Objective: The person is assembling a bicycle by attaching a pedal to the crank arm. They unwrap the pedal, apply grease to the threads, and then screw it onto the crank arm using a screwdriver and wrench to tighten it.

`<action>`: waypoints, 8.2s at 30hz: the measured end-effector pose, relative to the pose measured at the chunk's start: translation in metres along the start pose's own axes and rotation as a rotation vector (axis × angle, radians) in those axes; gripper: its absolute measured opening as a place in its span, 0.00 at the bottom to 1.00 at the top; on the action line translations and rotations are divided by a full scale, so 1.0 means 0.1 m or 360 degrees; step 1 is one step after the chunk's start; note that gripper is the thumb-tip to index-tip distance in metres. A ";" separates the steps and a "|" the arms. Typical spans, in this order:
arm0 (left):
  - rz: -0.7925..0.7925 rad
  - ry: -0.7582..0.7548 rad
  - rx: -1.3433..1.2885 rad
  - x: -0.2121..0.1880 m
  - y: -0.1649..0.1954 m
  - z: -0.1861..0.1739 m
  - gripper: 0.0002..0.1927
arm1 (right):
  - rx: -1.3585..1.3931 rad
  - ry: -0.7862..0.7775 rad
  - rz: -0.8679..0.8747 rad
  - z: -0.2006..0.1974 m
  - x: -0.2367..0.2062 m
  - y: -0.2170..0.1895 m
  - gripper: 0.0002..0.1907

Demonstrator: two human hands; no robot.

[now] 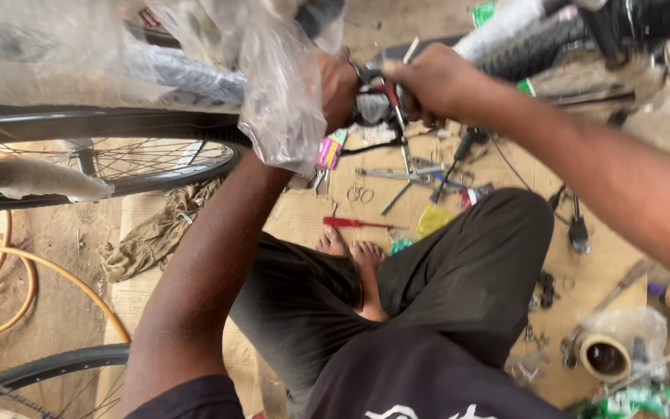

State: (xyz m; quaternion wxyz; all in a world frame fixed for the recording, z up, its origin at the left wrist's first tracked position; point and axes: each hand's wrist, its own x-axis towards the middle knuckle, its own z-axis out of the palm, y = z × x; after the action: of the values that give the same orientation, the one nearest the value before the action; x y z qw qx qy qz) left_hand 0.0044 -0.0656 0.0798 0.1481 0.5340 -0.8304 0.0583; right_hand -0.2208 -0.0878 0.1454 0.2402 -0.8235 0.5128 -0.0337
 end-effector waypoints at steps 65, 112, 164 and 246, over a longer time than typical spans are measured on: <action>-0.0973 0.0703 -0.3894 -0.85 0.87 0.96 0.25 | -0.1024 -0.0290 -0.0583 -0.28 -0.01 -0.34 0.16; -0.1246 0.0582 -0.3724 -0.74 0.84 0.83 0.23 | -0.0657 0.0233 -0.0517 -0.10 -0.17 -0.10 0.28; -0.1058 0.0698 -0.3866 -0.81 0.89 1.08 0.18 | -0.1365 0.0558 -0.0984 -0.31 -0.32 -0.29 0.18; -0.0983 0.0802 -0.3881 -0.79 0.94 1.07 0.14 | 0.0026 0.0219 -0.0087 0.23 0.03 -0.09 0.33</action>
State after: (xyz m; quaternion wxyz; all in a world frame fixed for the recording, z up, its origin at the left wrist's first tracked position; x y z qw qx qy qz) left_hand -0.0694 0.0154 -0.0404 0.6986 0.1975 -0.1378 -0.6737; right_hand -0.2049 -0.0792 0.1284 0.2100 -0.8310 0.5052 -0.1008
